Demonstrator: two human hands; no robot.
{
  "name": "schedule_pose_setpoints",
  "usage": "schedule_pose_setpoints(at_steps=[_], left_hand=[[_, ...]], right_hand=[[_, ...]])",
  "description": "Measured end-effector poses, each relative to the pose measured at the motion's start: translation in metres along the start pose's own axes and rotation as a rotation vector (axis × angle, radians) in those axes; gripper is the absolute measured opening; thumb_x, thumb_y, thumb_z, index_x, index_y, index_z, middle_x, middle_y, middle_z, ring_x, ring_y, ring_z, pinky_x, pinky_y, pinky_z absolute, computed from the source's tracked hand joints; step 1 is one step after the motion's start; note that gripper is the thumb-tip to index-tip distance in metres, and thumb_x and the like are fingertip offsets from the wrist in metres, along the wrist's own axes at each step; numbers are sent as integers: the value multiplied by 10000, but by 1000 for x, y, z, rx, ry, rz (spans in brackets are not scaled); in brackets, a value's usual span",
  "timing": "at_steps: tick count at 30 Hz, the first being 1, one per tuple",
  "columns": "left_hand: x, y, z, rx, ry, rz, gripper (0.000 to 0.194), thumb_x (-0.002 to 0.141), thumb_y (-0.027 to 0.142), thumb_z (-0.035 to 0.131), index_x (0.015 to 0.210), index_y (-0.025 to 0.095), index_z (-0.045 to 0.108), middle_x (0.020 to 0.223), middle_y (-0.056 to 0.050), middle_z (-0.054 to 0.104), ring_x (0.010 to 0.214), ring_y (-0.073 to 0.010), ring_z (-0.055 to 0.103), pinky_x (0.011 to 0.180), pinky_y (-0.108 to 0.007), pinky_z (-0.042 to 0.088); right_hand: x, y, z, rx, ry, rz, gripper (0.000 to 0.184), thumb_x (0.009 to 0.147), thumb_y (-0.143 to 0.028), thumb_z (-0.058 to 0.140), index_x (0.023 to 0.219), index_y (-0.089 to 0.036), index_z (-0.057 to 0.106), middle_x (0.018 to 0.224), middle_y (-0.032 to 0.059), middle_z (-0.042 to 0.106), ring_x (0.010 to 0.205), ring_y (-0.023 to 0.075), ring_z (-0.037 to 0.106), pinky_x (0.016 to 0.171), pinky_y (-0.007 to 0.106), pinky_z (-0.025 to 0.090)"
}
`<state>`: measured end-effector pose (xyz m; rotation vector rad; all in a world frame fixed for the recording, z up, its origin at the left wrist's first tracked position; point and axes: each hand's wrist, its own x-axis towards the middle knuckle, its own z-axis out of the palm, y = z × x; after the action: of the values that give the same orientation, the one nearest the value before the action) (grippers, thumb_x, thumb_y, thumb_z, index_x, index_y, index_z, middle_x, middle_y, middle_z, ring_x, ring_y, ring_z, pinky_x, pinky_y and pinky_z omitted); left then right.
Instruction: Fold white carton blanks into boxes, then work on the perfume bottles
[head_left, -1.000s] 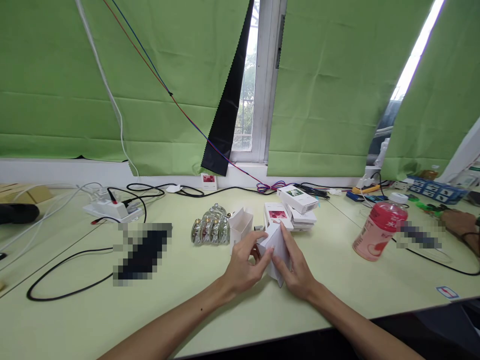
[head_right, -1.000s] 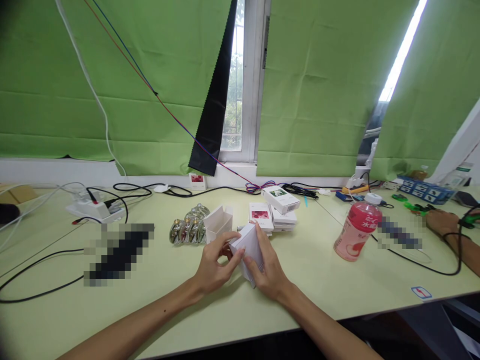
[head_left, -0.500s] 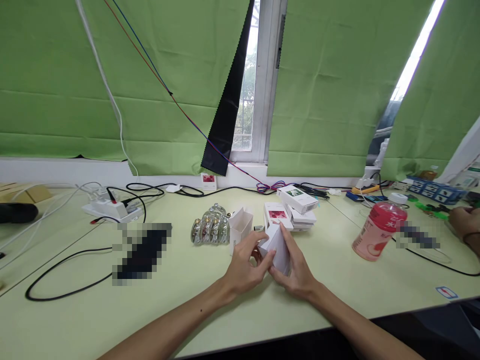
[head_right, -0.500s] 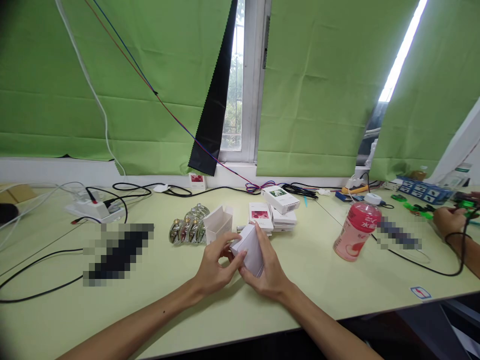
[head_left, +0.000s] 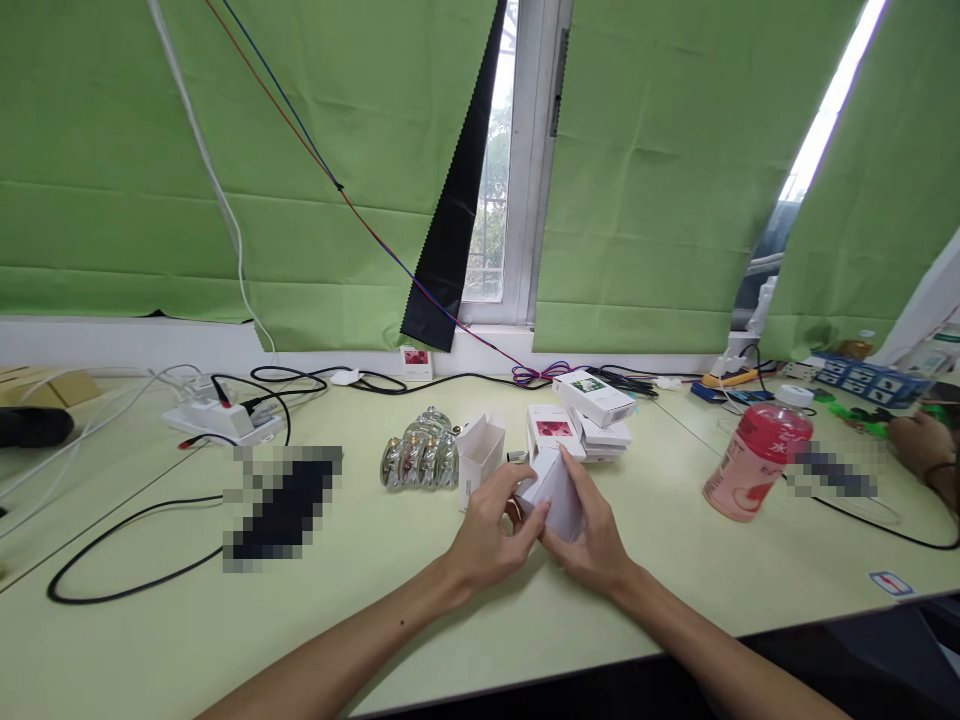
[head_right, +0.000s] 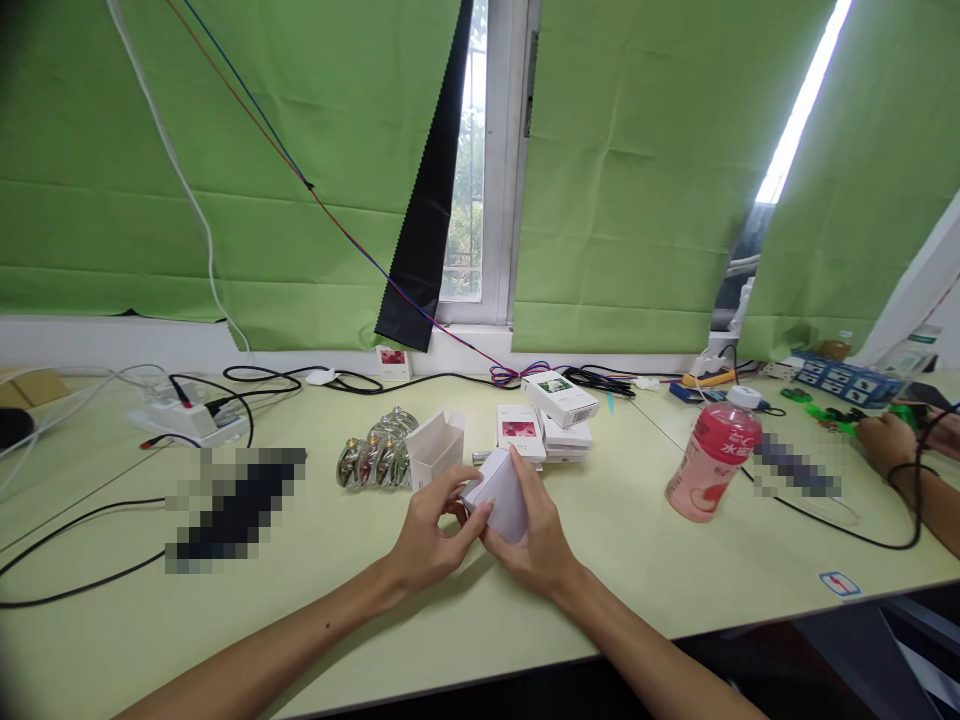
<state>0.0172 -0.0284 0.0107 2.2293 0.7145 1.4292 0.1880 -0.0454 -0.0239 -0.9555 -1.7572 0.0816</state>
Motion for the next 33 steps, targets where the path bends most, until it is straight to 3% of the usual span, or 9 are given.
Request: schedule_pose_setpoints(at_steps=[7,14,26,33], left_hand=[[-1,-3,0,-6,-29,-31,218,923,246,578,1128,221,506,1011,-30,607,610,-53,557,540,-184,524],[0,-2,-3,28,-36,-50,205,929,288,566,1112,219,505,990,-32,611,658,-87,563,569,-213,536],[0,-1,-7,161,-38,-76,138,946,319,523,1035,215,503,880,-7,595,692,-125,545,616,-256,485],[2,-4,-7,181,-39,-90,122,953,331,514,955,210,502,838,-2,567,729,-136,540,655,-266,464]], right_hand=[[1,1,-1,-32,18,-25,835,861,-280,667,1573,-213,236,1478,166,490,1310,342,539,1033,486,517],[3,-1,-2,-58,8,-81,856,853,-301,675,1577,-213,225,1459,166,509,1281,353,564,1001,484,544],[4,-3,-5,-89,-76,-214,915,825,-220,671,1590,-224,170,1499,151,465,1351,366,481,1073,553,477],[6,-7,-6,-137,-96,-290,904,825,-220,644,1589,-204,160,1474,176,482,1329,380,499,1033,555,496]])
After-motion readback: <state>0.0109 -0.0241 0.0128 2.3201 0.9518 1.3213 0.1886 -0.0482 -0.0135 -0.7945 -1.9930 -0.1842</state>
